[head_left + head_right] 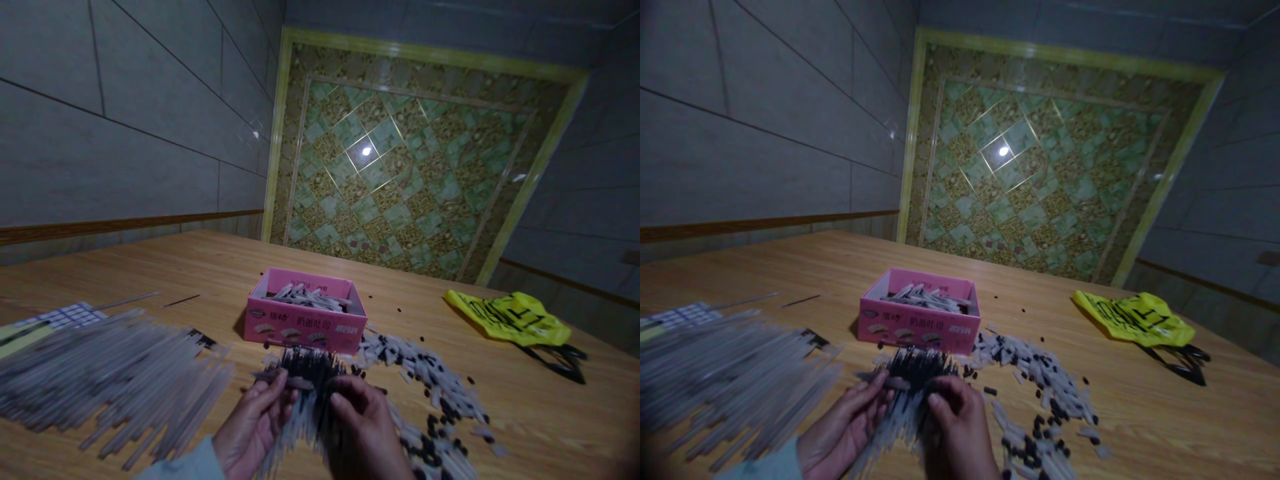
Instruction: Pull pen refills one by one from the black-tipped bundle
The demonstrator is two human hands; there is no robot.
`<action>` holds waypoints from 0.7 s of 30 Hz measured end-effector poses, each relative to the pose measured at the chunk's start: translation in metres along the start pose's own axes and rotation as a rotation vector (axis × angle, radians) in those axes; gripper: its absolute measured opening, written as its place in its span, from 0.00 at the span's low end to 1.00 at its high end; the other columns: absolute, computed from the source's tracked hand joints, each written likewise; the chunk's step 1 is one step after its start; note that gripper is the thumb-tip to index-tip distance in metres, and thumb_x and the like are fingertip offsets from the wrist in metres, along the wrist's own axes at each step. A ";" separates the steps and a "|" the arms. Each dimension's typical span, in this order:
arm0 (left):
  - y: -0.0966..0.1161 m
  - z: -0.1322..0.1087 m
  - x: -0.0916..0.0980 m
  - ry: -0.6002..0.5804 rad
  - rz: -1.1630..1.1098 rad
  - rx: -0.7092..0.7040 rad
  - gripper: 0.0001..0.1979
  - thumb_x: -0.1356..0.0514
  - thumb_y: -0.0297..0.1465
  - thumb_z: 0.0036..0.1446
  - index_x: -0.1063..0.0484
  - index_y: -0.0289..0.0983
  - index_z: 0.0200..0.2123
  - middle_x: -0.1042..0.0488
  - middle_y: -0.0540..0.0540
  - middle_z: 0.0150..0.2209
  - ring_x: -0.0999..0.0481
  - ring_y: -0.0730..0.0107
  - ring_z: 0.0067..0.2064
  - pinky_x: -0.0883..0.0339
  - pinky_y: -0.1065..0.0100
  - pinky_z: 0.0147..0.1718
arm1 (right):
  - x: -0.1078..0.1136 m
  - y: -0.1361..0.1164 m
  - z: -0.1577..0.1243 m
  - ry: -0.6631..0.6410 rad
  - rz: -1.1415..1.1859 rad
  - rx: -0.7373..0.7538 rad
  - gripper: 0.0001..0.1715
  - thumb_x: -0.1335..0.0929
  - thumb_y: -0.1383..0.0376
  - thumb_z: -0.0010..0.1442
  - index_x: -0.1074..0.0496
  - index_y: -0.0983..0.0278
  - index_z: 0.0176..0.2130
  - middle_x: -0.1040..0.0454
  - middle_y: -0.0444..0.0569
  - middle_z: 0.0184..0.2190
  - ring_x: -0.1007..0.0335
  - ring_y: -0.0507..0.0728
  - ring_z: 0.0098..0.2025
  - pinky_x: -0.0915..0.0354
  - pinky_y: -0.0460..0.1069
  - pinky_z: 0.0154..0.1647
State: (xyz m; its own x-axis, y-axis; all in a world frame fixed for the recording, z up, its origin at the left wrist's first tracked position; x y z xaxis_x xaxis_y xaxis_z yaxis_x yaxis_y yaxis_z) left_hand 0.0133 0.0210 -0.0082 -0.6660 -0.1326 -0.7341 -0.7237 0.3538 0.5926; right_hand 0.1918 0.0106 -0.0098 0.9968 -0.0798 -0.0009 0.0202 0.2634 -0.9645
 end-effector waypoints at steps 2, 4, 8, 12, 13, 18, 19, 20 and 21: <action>-0.001 0.001 0.001 -0.020 0.060 -0.029 0.05 0.43 0.20 0.54 0.34 0.31 0.35 0.23 0.42 0.27 0.23 0.74 0.24 0.28 0.75 0.22 | -0.010 -0.003 -0.005 -0.005 0.098 -0.027 0.12 0.26 0.64 0.43 0.24 0.67 0.31 0.23 0.52 0.28 0.29 0.59 0.32 0.36 0.51 0.35; -0.002 0.001 0.001 -0.030 0.102 -0.051 0.07 0.42 0.20 0.53 0.35 0.32 0.36 0.23 0.42 0.28 0.23 0.74 0.25 0.29 0.75 0.23 | -0.015 -0.006 -0.008 0.025 0.149 -0.028 0.12 0.25 0.65 0.41 0.24 0.67 0.30 0.24 0.51 0.27 0.30 0.58 0.31 0.36 0.50 0.33; -0.003 0.001 -0.001 -0.027 0.156 -0.058 0.08 0.42 0.21 0.53 0.36 0.32 0.37 0.23 0.42 0.28 0.24 0.74 0.26 0.29 0.75 0.24 | -0.017 -0.013 -0.010 0.053 0.180 -0.029 0.13 0.26 0.65 0.42 0.24 0.66 0.31 0.24 0.50 0.27 0.30 0.57 0.30 0.36 0.49 0.32; -0.004 -0.001 -0.003 -0.027 0.180 -0.067 0.08 0.42 0.21 0.53 0.37 0.33 0.36 0.23 0.42 0.28 0.24 0.74 0.26 0.30 0.75 0.24 | -0.019 -0.018 -0.012 0.055 0.159 -0.021 0.13 0.26 0.65 0.41 0.25 0.66 0.31 0.25 0.49 0.25 0.31 0.57 0.29 0.36 0.49 0.30; -0.004 -0.002 -0.003 -0.025 0.181 -0.067 0.08 0.42 0.21 0.53 0.37 0.33 0.36 0.23 0.42 0.28 0.24 0.74 0.25 0.30 0.75 0.24 | -0.019 -0.018 -0.013 0.051 0.151 -0.024 0.13 0.26 0.65 0.41 0.25 0.66 0.31 0.25 0.49 0.25 0.31 0.57 0.29 0.36 0.49 0.31; -0.004 -0.003 -0.002 -0.032 0.191 -0.076 0.08 0.41 0.21 0.52 0.37 0.33 0.36 0.23 0.43 0.28 0.24 0.74 0.25 0.30 0.75 0.24 | -0.016 -0.015 -0.013 0.021 0.117 -0.002 0.13 0.27 0.66 0.43 0.26 0.66 0.33 0.25 0.50 0.28 0.31 0.57 0.31 0.36 0.49 0.33; -0.004 -0.003 -0.002 -0.033 0.190 -0.078 0.08 0.41 0.21 0.52 0.37 0.33 0.36 0.23 0.42 0.28 0.24 0.74 0.25 0.30 0.75 0.24 | -0.015 -0.013 -0.012 0.010 0.109 0.005 0.14 0.27 0.66 0.44 0.26 0.65 0.34 0.25 0.50 0.29 0.31 0.58 0.32 0.36 0.50 0.34; -0.004 -0.003 -0.002 -0.030 0.188 -0.079 0.08 0.41 0.21 0.52 0.37 0.33 0.36 0.23 0.42 0.28 0.24 0.74 0.25 0.30 0.74 0.24 | -0.014 -0.012 -0.012 0.002 0.101 0.015 0.15 0.27 0.65 0.45 0.26 0.65 0.36 0.25 0.51 0.31 0.31 0.58 0.34 0.36 0.51 0.37; -0.004 -0.003 -0.001 -0.024 0.187 -0.079 0.08 0.41 0.21 0.52 0.37 0.33 0.36 0.23 0.41 0.28 0.24 0.74 0.26 0.30 0.74 0.24 | -0.013 -0.011 -0.012 -0.006 0.090 0.030 0.15 0.28 0.64 0.47 0.25 0.65 0.38 0.25 0.52 0.33 0.31 0.59 0.37 0.36 0.52 0.39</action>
State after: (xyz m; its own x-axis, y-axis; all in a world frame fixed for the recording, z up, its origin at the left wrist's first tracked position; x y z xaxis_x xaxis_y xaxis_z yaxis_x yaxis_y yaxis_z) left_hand 0.0167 0.0168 -0.0085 -0.7865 -0.0492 -0.6156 -0.6000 0.2968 0.7429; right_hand 0.1776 -0.0025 -0.0019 0.9951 -0.0487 -0.0857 -0.0674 0.2982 -0.9521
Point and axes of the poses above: each hand's wrist, its own z-axis towards the middle knuckle, its own x-axis out of the back of the hand, y = z × x, the point moved 2 cm from there along z, towards the middle knuckle
